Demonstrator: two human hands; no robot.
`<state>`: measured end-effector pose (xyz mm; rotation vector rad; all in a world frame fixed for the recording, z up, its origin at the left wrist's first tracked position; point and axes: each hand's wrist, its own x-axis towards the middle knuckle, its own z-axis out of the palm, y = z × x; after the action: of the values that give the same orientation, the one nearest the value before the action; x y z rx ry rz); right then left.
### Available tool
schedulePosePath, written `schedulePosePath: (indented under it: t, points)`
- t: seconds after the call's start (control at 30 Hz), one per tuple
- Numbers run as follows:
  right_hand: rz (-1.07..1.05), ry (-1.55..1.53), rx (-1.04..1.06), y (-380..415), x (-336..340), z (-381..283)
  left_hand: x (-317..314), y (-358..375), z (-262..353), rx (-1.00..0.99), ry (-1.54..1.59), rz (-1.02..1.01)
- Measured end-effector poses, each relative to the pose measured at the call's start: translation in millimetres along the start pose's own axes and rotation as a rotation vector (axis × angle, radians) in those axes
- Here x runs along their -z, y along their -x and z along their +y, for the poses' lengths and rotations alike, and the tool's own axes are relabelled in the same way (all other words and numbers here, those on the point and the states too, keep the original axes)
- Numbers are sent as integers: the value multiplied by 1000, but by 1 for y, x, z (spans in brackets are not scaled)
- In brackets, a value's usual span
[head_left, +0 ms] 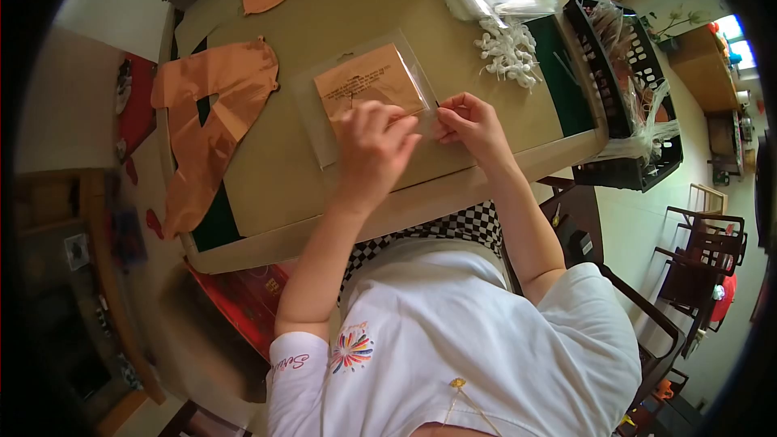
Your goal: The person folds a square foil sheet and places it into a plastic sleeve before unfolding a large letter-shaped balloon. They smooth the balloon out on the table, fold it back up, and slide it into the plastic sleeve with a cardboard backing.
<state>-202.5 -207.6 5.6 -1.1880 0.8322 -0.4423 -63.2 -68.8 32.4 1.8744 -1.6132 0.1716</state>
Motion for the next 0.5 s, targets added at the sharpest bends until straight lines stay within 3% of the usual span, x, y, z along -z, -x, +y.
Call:
schedulePosePath:
  t: [0.33, 0.5]
  points:
    - [66, 128, 96, 10, -10, 1, -32, -22, 24, 64, -107, -227]
    - [90, 170, 83, 8, -10, 3, -35, -15, 24, 20, -92, -161]
